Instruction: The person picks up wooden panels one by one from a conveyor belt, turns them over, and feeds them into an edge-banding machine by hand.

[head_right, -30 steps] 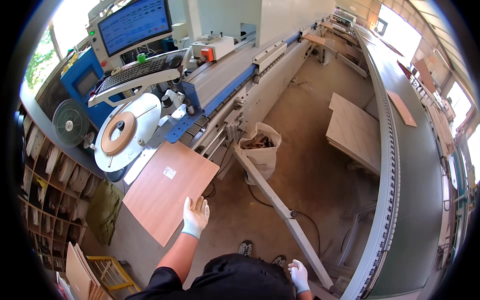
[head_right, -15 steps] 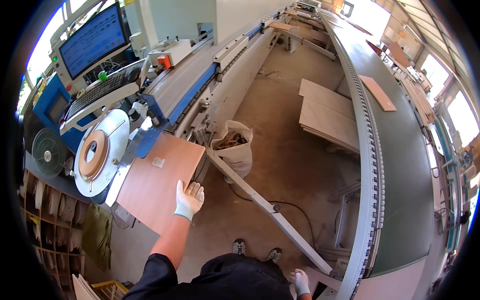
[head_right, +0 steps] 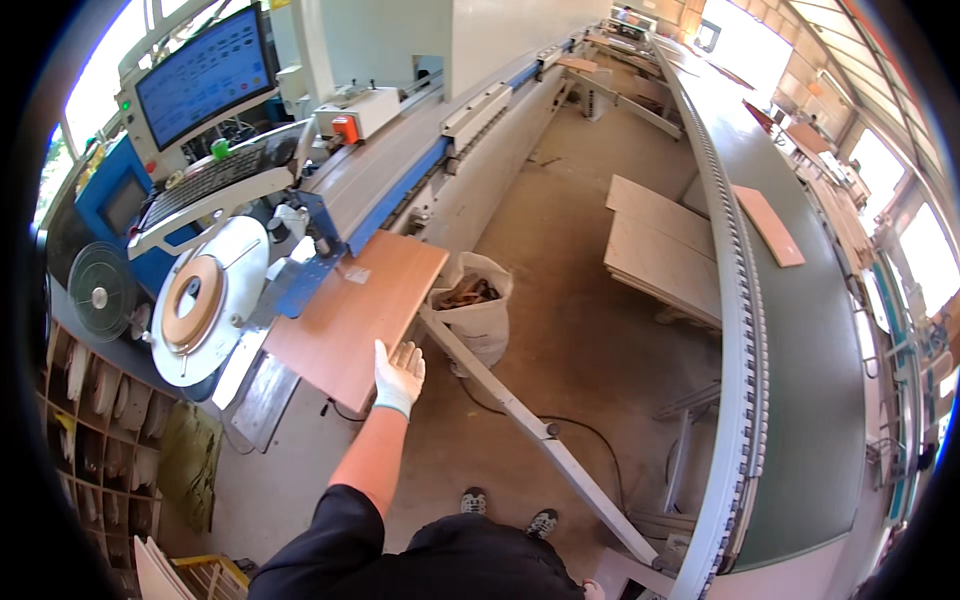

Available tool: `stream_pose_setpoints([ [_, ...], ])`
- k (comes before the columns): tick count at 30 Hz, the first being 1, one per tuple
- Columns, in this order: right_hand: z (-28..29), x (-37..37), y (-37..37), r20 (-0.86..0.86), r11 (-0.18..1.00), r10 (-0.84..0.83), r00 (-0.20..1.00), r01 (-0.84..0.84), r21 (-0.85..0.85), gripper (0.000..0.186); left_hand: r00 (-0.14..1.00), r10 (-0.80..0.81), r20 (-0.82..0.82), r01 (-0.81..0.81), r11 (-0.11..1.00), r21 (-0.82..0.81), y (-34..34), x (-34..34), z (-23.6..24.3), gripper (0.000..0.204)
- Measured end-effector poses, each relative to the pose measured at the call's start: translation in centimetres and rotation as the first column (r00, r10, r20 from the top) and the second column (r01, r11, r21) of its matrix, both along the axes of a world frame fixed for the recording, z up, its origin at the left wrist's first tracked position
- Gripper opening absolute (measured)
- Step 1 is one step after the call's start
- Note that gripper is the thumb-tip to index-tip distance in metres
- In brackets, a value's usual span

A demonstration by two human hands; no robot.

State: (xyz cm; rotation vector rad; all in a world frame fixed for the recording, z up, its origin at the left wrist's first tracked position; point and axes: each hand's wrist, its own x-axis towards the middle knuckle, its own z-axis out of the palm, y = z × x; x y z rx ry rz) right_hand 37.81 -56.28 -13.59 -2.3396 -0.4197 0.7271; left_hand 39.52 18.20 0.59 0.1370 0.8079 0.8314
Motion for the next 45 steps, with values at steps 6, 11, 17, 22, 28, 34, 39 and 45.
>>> stream_pose_setpoints([
  [6, -3.1, 3.7, -1.0, -0.094, 0.993, -0.063, 0.994, 0.054, -0.101, 0.037, 0.997, 0.050, 0.058, -0.038, 0.980, -0.195, 1.6, 0.8, 1.8, 0.074],
  [11, -0.1, 9.2, -0.3, -0.285, 0.936, -0.320, 0.904, 0.349, 0.055, 0.033, 0.983, -0.179, 0.027, 0.181, 0.978, -0.102, 3.6, 2.5, 1.5, 0.084],
  [17, 11.4, 9.8, 6.2, -0.145, 0.890, -0.432, 0.890, 0.447, 0.093, 0.027, 0.774, -0.255, -0.580, 0.522, 0.775, 0.356, -1.0, 0.8, -7.2, 0.036],
  [22, 15.4, 12.2, 6.0, 0.250, 0.914, -0.397, 0.883, 0.405, 0.021, 0.025, -0.078, -0.389, -0.918, 0.961, 0.215, -0.173, -17.6, -6.3, -19.8, 0.052],
  [28, 23.7, 18.8, 5.3, 0.511, 0.791, -0.604, 0.612, 0.537, 0.291, 0.025, -0.358, -0.259, -0.897, 0.911, -0.306, -0.276, -26.8, -20.5, -28.5, 0.038],
  [34, 22.5, 23.7, 1.3, 0.681, 0.852, -0.323, 0.657, 0.515, -0.092, 0.060, -0.231, -0.179, -0.956, 0.956, -0.223, -0.190, -21.7, -13.0, -18.7, 0.035],
  [39, 23.9, 24.9, 3.4, 0.493, 0.802, -0.425, 0.759, 0.568, -0.185, 0.060, 0.316, -0.451, -0.834, 0.893, 0.438, 0.102, -18.9, -4.7, -14.6, 0.032],
  [45, 22.3, 25.5, -1.1, 0.379, 0.909, -0.376, 0.845, 0.417, -0.027, 0.053, 0.149, -0.688, -0.711, 0.967, 0.252, -0.041, -30.3, 4.6, -10.5, 0.049],
])
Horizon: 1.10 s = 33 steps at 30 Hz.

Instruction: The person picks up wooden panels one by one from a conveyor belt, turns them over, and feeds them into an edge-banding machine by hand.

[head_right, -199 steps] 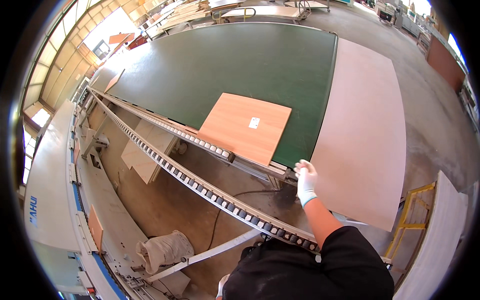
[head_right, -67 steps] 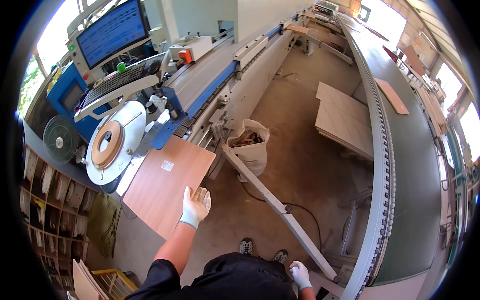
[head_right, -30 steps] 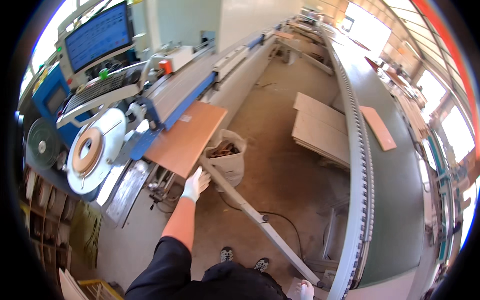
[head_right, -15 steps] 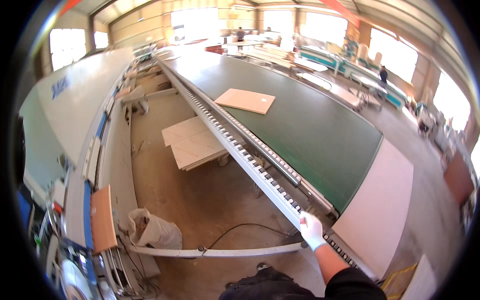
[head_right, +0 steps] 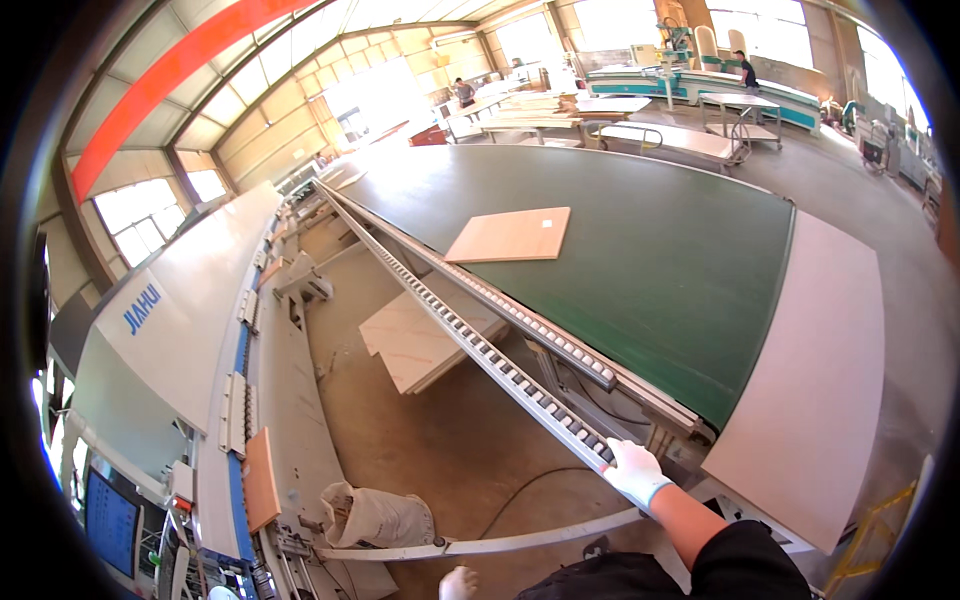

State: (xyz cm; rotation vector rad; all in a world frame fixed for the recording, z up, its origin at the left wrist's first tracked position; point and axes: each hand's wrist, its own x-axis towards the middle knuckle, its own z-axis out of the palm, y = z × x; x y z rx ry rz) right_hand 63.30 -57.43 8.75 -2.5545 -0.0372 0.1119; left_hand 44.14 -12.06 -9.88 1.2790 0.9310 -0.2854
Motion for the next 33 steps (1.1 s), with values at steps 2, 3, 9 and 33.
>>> stream_pose_setpoints([
  [2, 0.5, 0.1, -0.5, 0.004, 0.997, 0.066, 0.998, -0.066, -0.046, 0.053, 0.996, -0.075, -0.040, 0.071, 0.994, -0.081, -4.5, 1.0, -0.2, 0.045],
  [3, 0.3, 0.1, -0.4, 0.039, 0.996, 0.084, 0.996, -0.083, -0.043, 0.053, 0.995, -0.092, -0.035, 0.086, 0.984, -0.156, -5.8, 0.8, -1.6, 0.042],
  [9, 0.0, 0.7, -0.4, 0.041, 0.993, 0.113, 0.993, -0.114, 0.029, 0.050, 0.730, -0.682, -0.055, 0.667, 0.692, 0.277, -10.0, -3.3, -5.9, 0.036],
  [33, -1.2, 2.3, -0.1, 0.052, 0.963, 0.181, 0.982, -0.187, 0.195, 0.034, 0.586, -0.791, -0.175, 0.763, 0.465, 0.450, -17.6, 3.4, -0.9, 0.030],
])
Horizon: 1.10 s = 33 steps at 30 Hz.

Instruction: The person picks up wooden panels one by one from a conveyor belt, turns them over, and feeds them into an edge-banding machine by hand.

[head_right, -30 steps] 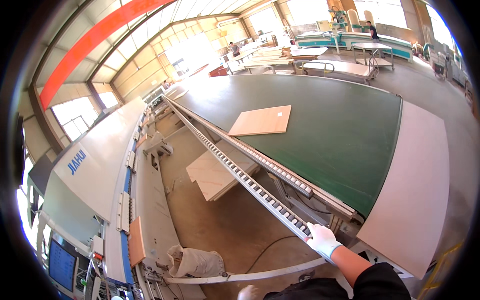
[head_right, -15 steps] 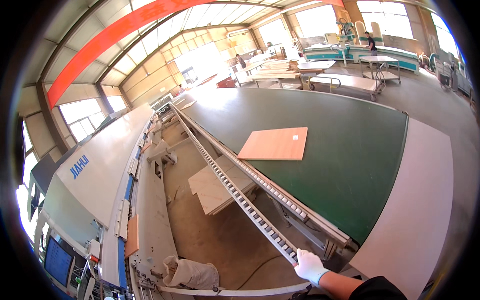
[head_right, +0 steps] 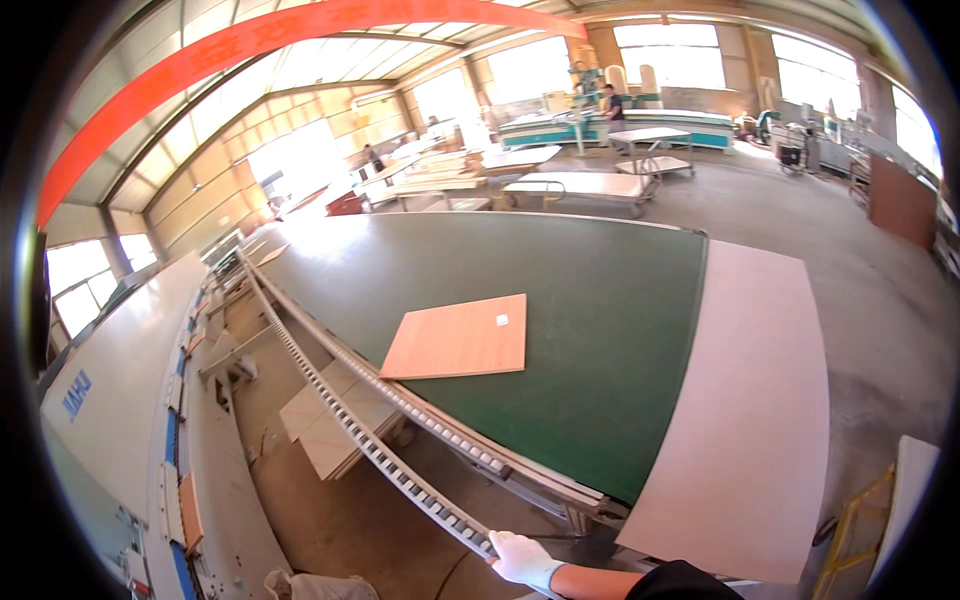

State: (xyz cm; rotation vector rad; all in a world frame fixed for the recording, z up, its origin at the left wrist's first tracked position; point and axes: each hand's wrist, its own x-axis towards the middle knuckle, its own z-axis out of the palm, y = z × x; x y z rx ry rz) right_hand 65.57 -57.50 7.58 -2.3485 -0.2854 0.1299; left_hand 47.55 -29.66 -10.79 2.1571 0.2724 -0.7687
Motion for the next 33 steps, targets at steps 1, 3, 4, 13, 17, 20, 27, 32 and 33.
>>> stream_pose_setpoints([
  [1, -0.5, 0.0, -0.1, 0.004, 1.000, 0.016, 1.000, -0.017, 0.019, 0.043, 1.000, -0.015, -0.002, 0.015, 1.000, 0.001, -0.3, 0.7, 0.7, 0.030],
  [3, -1.4, -0.1, -1.2, 0.020, 0.999, 0.021, 1.000, -0.022, 0.044, 0.049, 0.999, -0.052, -0.003, 0.052, 0.999, 0.002, -0.8, 1.6, 1.3, 0.030],
  [4, -1.8, -0.2, -1.5, 0.042, 0.996, 0.053, 0.998, -0.055, 0.072, 0.055, 0.998, -0.060, -0.002, 0.060, 0.998, 0.005, -0.7, 1.8, 1.5, 0.030],
  [13, 0.0, -0.9, -15.0, 0.152, 0.996, -0.083, 0.985, 0.084, 0.001, 0.031, 0.998, -0.045, -0.049, 0.045, 0.999, 0.015, 1.4, -0.6, 2.2, 0.031],
  [17, -3.7, -2.5, -24.3, 0.134, 0.906, -0.414, 0.900, 0.422, -0.040, 0.031, 0.998, -0.011, -0.058, 0.011, 1.000, 0.003, 2.4, -2.0, 2.9, 0.031],
  [20, -7.3, -4.8, -30.3, 0.030, 0.735, -0.675, 0.738, 0.675, -0.073, 0.034, 0.997, 0.030, -0.077, -0.031, 1.000, -0.003, 2.6, -3.2, 4.1, 0.031],
  [27, -17.1, -9.6, -35.4, -0.335, 0.214, -0.879, 0.338, 0.909, 0.357, 0.035, 0.935, 0.217, -0.280, -0.267, 0.951, -0.155, 2.4, -5.6, 3.6, 0.032],
  [32, -15.8, -8.3, -37.3, -0.247, 0.408, -0.852, 0.462, 0.881, 0.240, 0.035, 0.942, 0.178, -0.284, -0.218, 0.969, -0.113, 1.6, -3.8, 4.7, 0.036],
  [33, -15.3, -7.4, -37.7, -0.254, 0.413, -0.848, 0.465, 0.880, 0.233, 0.035, 0.874, 0.298, -0.384, -0.359, 0.928, -0.096, 1.2, -3.4, 5.8, 0.036],
])
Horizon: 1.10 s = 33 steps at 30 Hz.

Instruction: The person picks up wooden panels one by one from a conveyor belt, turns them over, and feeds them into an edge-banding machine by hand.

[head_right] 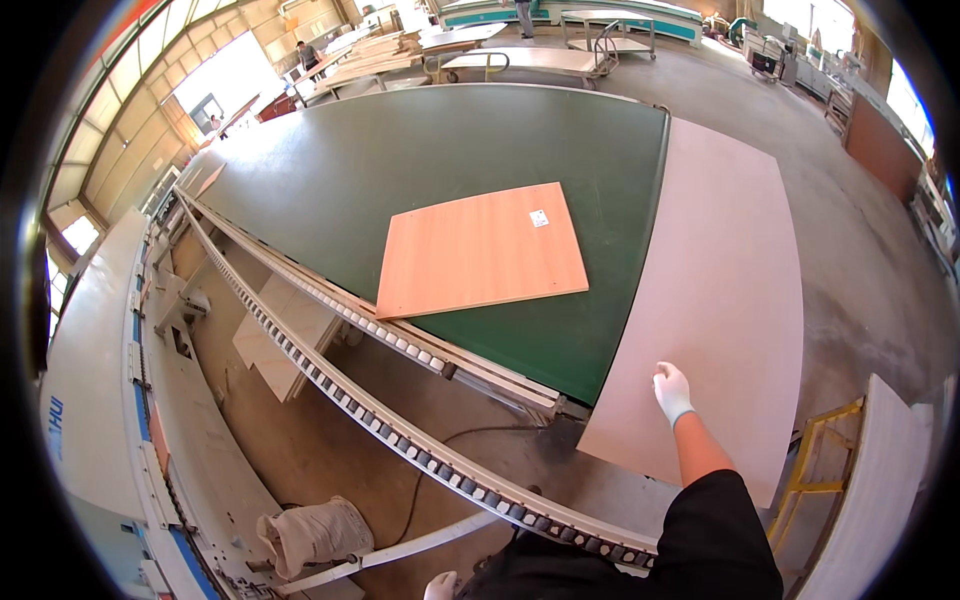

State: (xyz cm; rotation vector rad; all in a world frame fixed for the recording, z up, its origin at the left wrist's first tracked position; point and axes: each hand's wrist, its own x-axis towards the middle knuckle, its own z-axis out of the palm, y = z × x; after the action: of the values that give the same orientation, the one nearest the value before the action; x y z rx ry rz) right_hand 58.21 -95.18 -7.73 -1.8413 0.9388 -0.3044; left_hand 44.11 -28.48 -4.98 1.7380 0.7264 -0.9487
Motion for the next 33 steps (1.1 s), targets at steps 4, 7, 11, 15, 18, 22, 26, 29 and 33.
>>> stream_pose_setpoints([
  [4, 0.4, 3.5, -2.3, -0.008, 0.999, 0.010, 1.000, -0.010, 0.050, 0.036, 0.999, -0.030, 0.020, 0.029, 0.998, 0.054, -0.7, 0.1, 1.3, 0.036],
  [7, -0.5, 6.1, -4.9, 0.001, 0.996, 0.040, 0.999, -0.040, 0.080, 0.035, 0.999, 0.020, -0.045, -0.020, 1.000, -0.001, -0.6, -0.1, 1.5, 0.037],
  [11, -1.1, 9.0, -8.0, 0.040, 0.997, 0.065, 0.997, -0.063, -0.039, 0.043, 0.978, -0.188, 0.086, 0.177, 0.977, 0.115, 1.3, -2.2, -1.1, 0.042],
  [15, 0.6, 10.4, -10.5, 0.030, 0.999, -0.032, 0.999, 0.032, 0.003, 0.054, 0.999, -0.027, 0.041, 0.024, 0.996, 0.082, 0.0, -2.5, 0.5, 0.039],
  [18, 4.5, 11.9, -5.7, 0.022, 0.942, -0.249, 0.968, 0.237, 0.236, 0.049, 0.977, -0.143, 0.156, 0.121, 0.983, 0.139, 1.4, -5.5, -1.1, 0.035],
  [22, 1.1, 9.0, -8.0, 0.098, 0.872, -0.438, 0.894, 0.395, 0.289, 0.024, 0.990, -0.064, 0.129, 0.040, 0.983, 0.180, 1.9, -6.2, -4.0, 0.036],
  [26, -0.8, 3.2, -7.1, 0.015, 0.890, -0.284, 0.959, 0.257, 0.376, 0.031, 0.974, -0.192, 0.121, 0.154, 0.952, 0.266, 0.6, -5.4, -1.8, 0.040],
  [29, 1.0, 1.2, -5.2, 0.187, 0.730, -0.329, 0.925, 0.124, 0.672, 0.041, 0.978, -0.180, 0.102, 0.148, 0.953, 0.264, -1.7, -2.8, 1.4, 0.044],
  [33, 1.8, 0.0, -6.5, 0.190, 0.671, -0.347, 0.918, 0.102, 0.734, 0.048, 0.968, -0.240, 0.079, 0.212, 0.943, 0.258, -1.6, -1.6, 1.5, 0.044],
])
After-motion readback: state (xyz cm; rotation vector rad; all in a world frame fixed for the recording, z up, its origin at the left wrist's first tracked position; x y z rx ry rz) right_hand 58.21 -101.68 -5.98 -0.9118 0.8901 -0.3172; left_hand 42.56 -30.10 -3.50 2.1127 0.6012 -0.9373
